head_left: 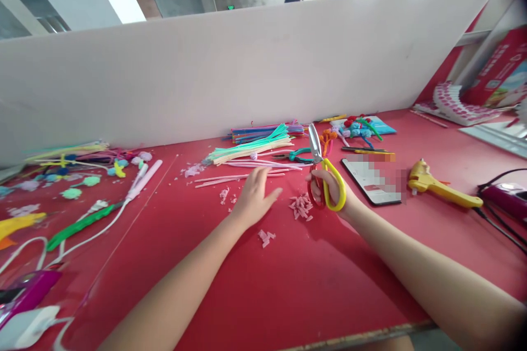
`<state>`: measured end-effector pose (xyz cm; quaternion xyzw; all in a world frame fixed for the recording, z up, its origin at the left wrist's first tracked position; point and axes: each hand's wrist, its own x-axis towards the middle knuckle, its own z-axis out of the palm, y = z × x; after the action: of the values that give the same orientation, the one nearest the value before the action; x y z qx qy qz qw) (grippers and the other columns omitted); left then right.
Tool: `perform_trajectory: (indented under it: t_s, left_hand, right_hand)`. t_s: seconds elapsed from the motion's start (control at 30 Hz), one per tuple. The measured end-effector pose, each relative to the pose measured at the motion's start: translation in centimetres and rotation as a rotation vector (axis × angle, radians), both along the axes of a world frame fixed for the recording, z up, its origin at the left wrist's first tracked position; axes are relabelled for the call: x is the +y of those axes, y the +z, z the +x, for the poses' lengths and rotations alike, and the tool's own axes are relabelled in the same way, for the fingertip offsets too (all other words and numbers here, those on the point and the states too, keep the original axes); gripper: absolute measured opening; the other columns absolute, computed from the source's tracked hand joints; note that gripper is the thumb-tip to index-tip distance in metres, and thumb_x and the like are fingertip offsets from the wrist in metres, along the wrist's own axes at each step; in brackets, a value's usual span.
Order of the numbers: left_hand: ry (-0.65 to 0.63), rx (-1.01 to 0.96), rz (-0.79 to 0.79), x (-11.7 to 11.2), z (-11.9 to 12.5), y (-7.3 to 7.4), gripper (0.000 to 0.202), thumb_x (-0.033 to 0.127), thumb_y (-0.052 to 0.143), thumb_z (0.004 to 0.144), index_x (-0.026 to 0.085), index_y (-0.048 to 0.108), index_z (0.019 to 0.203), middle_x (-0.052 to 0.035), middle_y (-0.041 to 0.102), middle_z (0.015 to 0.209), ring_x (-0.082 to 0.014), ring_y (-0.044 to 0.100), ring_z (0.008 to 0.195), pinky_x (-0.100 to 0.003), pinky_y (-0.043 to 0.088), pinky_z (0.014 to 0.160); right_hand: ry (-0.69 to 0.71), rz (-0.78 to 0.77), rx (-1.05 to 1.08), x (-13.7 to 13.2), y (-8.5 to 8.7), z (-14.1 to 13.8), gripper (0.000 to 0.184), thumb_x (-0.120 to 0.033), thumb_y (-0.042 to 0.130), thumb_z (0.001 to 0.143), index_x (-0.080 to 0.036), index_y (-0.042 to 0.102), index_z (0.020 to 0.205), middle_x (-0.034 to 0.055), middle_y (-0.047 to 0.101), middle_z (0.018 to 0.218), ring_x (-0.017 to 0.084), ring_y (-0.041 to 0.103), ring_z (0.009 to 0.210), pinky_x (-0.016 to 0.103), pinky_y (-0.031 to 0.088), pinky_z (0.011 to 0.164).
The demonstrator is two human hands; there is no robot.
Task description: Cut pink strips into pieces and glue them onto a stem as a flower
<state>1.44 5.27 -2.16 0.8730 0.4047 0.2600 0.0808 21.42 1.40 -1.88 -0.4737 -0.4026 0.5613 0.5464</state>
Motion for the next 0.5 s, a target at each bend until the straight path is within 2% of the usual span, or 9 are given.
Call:
perform_trajectory:
  t_s: [0.07, 0.13, 0.23, 0.3, 0.4, 0.5]
  left_hand:
    - [0.028, 0.061, 0.059, 0.1, -1.1, -0.1, 0.060, 0.050, 0.041, 0.079, 0.017, 0.027, 0.128, -0.0147, 0.029, 0.133, -0.0265, 0.023, 0.126, -0.043, 0.019, 0.103]
    - [0.004, 0.162, 0.073, -0.2, -1.6, -0.4, 0.073, 0.057, 0.043, 0.074, 0.016, 0.024, 0.131, -0.0160, 0.022, 0.138, -0.0299, 0.016, 0.128, -0.047, 0.013, 0.104]
    - [-0.078, 0.286, 0.085, -0.3, -1.3, -1.0, 0.087, 0.066, 0.044, 0.067, 0.017, 0.018, 0.135, -0.0150, 0.017, 0.141, -0.0316, 0.010, 0.130, -0.050, 0.005, 0.104]
    - [-0.085, 0.318, 0.110, 0.0, -0.7, -1.4, 0.090, 0.068, 0.042, 0.066, 0.017, 0.018, 0.135, -0.0144, 0.017, 0.142, -0.0315, 0.009, 0.130, -0.051, 0.002, 0.104]
    - [0.050, 0.309, 0.174, 0.8, -0.5, -2.1, 0.081, 0.063, 0.037, 0.073, 0.014, 0.019, 0.135, -0.0160, 0.018, 0.142, -0.0306, 0.010, 0.130, -0.051, 0.002, 0.103]
    - [0.237, 0.313, 0.263, 1.5, -1.6, -2.5, 0.074, 0.054, 0.036, 0.079, 0.009, 0.020, 0.135, -0.0183, 0.018, 0.142, -0.0309, 0.010, 0.131, -0.052, 0.002, 0.103]
  right_hand:
    - [-0.004, 0.001, 0.001, 0.1, -0.2, -0.1, 0.018, -0.036, 0.047, 0.068, -0.018, 0.051, 0.067, -0.0072, 0.040, 0.035, 0.009, 0.038, 0.029, 0.021, 0.030, 0.032]
    - [-0.004, 0.006, -0.002, 0.1, -0.5, -0.2, 0.018, -0.036, 0.048, 0.069, -0.018, 0.051, 0.068, -0.0071, 0.041, 0.036, 0.009, 0.039, 0.029, 0.021, 0.031, 0.032]
    - [-0.003, 0.021, -0.016, 0.0, -0.8, -0.2, 0.019, -0.035, 0.048, 0.070, -0.017, 0.052, 0.069, -0.0069, 0.042, 0.037, 0.009, 0.040, 0.030, 0.021, 0.031, 0.033]
    - [-0.005, 0.030, -0.030, 0.0, -0.9, -0.2, 0.019, -0.035, 0.048, 0.071, -0.017, 0.053, 0.069, -0.0068, 0.042, 0.037, 0.009, 0.041, 0.030, 0.021, 0.031, 0.033]
    - [-0.009, 0.037, -0.053, -0.1, -1.0, -0.2, 0.019, -0.035, 0.048, 0.072, -0.016, 0.053, 0.069, -0.0065, 0.043, 0.038, 0.009, 0.042, 0.031, 0.021, 0.032, 0.034]
    - [-0.012, 0.036, -0.078, -0.2, -1.1, -0.2, 0.019, -0.034, 0.049, 0.072, -0.016, 0.054, 0.068, -0.0062, 0.043, 0.038, 0.009, 0.042, 0.032, 0.022, 0.033, 0.035]
